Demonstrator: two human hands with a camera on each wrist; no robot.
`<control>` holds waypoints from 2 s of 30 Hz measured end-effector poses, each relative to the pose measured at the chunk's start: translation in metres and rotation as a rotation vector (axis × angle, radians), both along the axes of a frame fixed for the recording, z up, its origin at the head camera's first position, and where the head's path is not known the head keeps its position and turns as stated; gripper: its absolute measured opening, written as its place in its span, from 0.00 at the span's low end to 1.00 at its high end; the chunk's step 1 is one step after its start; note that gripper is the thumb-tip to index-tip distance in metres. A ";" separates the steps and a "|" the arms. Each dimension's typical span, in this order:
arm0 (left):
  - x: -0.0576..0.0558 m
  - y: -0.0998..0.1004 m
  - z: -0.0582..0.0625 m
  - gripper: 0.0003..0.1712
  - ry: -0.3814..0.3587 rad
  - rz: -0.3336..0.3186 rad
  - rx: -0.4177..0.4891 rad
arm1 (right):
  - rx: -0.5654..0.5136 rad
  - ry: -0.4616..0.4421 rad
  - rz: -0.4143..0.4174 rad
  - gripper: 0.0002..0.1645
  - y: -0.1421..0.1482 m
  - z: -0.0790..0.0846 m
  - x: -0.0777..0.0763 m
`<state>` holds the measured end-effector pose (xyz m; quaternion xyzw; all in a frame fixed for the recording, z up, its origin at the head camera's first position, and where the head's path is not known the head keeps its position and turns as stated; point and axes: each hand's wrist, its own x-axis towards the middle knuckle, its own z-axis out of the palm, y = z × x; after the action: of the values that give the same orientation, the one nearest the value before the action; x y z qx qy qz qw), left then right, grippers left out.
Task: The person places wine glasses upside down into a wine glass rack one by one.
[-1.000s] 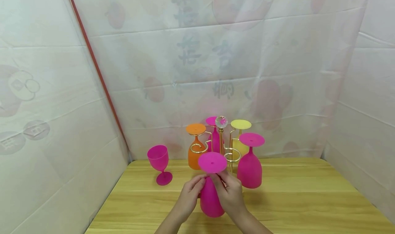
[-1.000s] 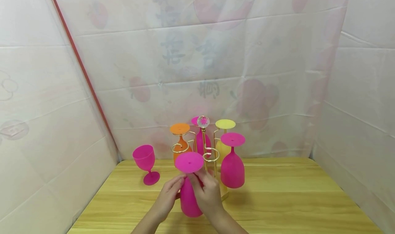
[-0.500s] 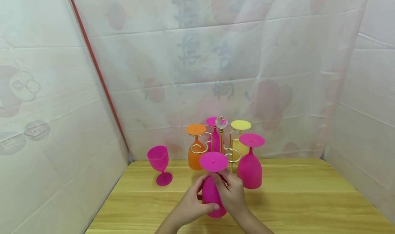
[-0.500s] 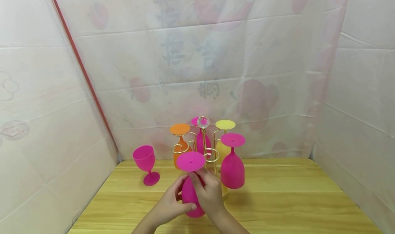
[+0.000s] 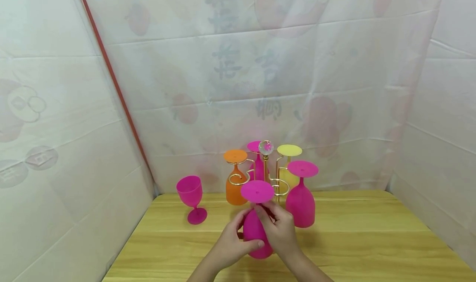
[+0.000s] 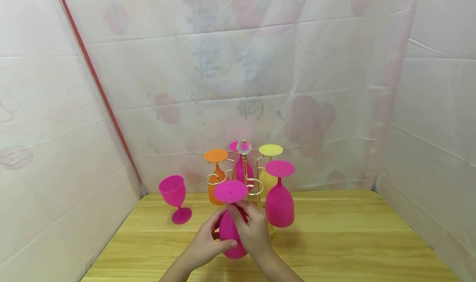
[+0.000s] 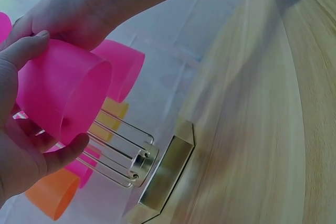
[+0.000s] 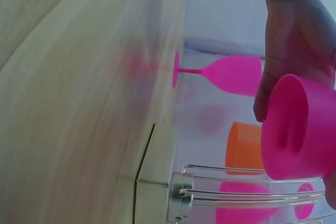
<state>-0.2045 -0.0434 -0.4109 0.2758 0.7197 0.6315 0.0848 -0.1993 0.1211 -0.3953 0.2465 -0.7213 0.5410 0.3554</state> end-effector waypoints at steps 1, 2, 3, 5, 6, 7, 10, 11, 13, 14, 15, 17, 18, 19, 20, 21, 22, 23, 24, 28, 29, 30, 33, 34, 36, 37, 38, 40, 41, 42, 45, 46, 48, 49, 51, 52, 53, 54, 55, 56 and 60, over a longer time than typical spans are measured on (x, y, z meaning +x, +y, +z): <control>0.000 0.001 0.000 0.42 -0.004 0.000 0.002 | -0.003 -0.005 0.002 0.13 0.000 0.000 0.000; 0.000 0.001 0.000 0.42 -0.008 0.002 0.004 | -0.007 -0.008 0.002 0.13 0.001 0.001 0.000; 0.000 0.002 0.001 0.42 -0.013 0.002 0.005 | -0.012 -0.013 0.002 0.13 0.001 0.001 0.001; 0.000 0.003 0.002 0.41 -0.019 0.000 0.013 | -0.026 -0.019 -0.003 0.13 0.002 0.002 0.001; -0.001 0.004 0.002 0.41 -0.021 0.002 0.015 | -0.033 -0.015 -0.009 0.13 0.002 0.003 0.001; -0.002 0.005 0.003 0.41 -0.024 0.005 0.015 | -0.042 -0.016 -0.016 0.13 0.002 0.003 0.001; -0.005 0.009 0.004 0.42 -0.022 0.009 0.023 | -0.069 -0.022 -0.051 0.15 0.002 0.003 0.000; -0.006 0.010 0.004 0.43 -0.021 0.010 0.026 | -0.075 -0.025 -0.064 0.15 0.003 0.003 -0.001; -0.008 0.012 0.004 0.43 -0.027 0.016 0.031 | -0.087 -0.046 -0.091 0.15 0.003 0.004 -0.002; -0.009 0.013 0.004 0.44 -0.029 0.016 0.036 | -0.095 -0.061 -0.099 0.15 0.003 0.004 -0.003; -0.010 0.014 0.004 0.44 -0.034 0.017 0.038 | -0.102 -0.077 -0.105 0.15 0.004 0.004 -0.004; -0.011 0.015 0.004 0.43 -0.042 0.021 0.041 | -0.119 -0.115 -0.113 0.15 0.005 0.006 -0.004; -0.011 0.016 0.004 0.43 -0.044 0.023 0.041 | -0.126 -0.133 -0.115 0.14 0.006 0.006 -0.003; -0.011 0.017 0.004 0.43 -0.046 0.026 0.042 | -0.132 -0.148 -0.113 0.14 0.006 0.007 -0.003; -0.011 0.017 0.004 0.43 -0.049 0.027 0.044 | -0.135 -0.161 -0.108 0.14 0.007 0.007 -0.003; -0.012 0.018 0.004 0.43 -0.050 0.029 0.045 | -0.135 -0.169 -0.105 0.14 0.008 0.008 -0.003; -0.012 0.019 0.004 0.43 -0.048 0.031 0.047 | -0.134 -0.174 -0.104 0.14 0.008 0.009 -0.002; -0.012 0.019 0.004 0.42 -0.047 0.033 0.050 | -0.133 -0.178 -0.097 0.14 0.009 0.009 -0.002; -0.013 0.020 0.004 0.42 -0.045 0.034 0.053 | -0.135 -0.182 -0.092 0.14 0.009 0.010 -0.002; -0.014 0.023 0.004 0.41 -0.025 0.038 0.066 | -0.149 -0.218 -0.083 0.13 0.011 0.012 -0.003; -0.014 0.024 0.004 0.41 -0.021 0.038 0.069 | -0.153 -0.230 -0.085 0.13 0.011 0.012 -0.003; -0.014 0.024 0.004 0.41 -0.019 0.039 0.070 | -0.157 -0.241 -0.091 0.13 0.011 0.012 -0.003; -0.014 0.026 0.004 0.41 -0.016 0.044 0.073 | -0.160 -0.265 -0.115 0.12 0.011 0.017 -0.001; -0.015 0.027 0.004 0.41 -0.018 0.046 0.073 | -0.155 -0.262 -0.126 0.12 0.010 0.020 0.001; -0.015 0.028 0.005 0.41 -0.019 0.049 0.073 | -0.151 -0.260 -0.138 0.11 0.009 0.027 0.007; -0.016 0.029 0.005 0.41 -0.017 0.051 0.072 | -0.150 -0.259 -0.143 0.11 0.008 0.031 0.010; -0.016 0.030 0.005 0.41 -0.015 0.053 0.068 | -0.147 -0.259 -0.146 0.10 0.007 0.035 0.013; -0.017 0.031 0.005 0.41 -0.010 0.056 0.062 | -0.132 -0.237 -0.154 0.10 0.007 0.040 0.017; -0.017 0.031 0.005 0.41 -0.009 0.058 0.057 | -0.133 -0.236 -0.154 0.10 0.007 0.041 0.017; -0.017 0.032 0.005 0.41 -0.009 0.058 0.054 | -0.132 -0.239 -0.162 0.10 0.008 0.039 0.015; -0.017 0.033 0.006 0.40 -0.009 0.053 0.049 | -0.123 -0.216 -0.162 0.11 0.014 0.027 0.006; -0.017 0.034 0.006 0.40 -0.010 0.051 0.049 | -0.124 -0.218 -0.160 0.11 0.016 0.024 0.003; -0.017 0.036 0.006 0.40 -0.014 0.047 0.046 | -0.125 -0.217 -0.159 0.12 0.021 0.016 -0.003; -0.017 0.036 0.006 0.40 -0.015 0.046 0.044 | -0.127 -0.211 -0.152 0.12 0.022 0.015 -0.004; -0.017 0.037 0.006 0.40 -0.017 0.045 0.039 | -0.128 -0.214 -0.159 0.13 0.023 0.014 -0.004; -0.017 0.037 0.006 0.40 -0.019 0.045 0.036 | -0.132 -0.216 -0.162 0.13 0.024 0.014 -0.003; -0.017 0.037 0.005 0.40 -0.017 0.044 0.035 | -0.137 -0.217 -0.163 0.13 0.024 0.013 -0.003; -0.017 0.038 0.005 0.40 -0.017 0.044 0.032 | -0.142 -0.220 -0.168 0.13 0.025 0.013 -0.003; -0.018 0.038 0.004 0.40 -0.017 0.043 0.032 | -0.146 -0.222 -0.169 0.13 0.025 0.013 -0.002; -0.018 0.038 0.004 0.40 -0.016 0.042 0.031 | -0.147 -0.221 -0.175 0.13 0.025 0.012 -0.002; -0.019 0.040 0.003 0.40 -0.009 0.037 0.036 | -0.163 -0.218 -0.174 0.12 0.026 0.012 -0.001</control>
<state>-0.2232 -0.0035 -0.4078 0.2609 0.7128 0.6471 0.0713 -0.2007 0.1473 -0.3834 0.0932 -0.7281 0.5883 0.3393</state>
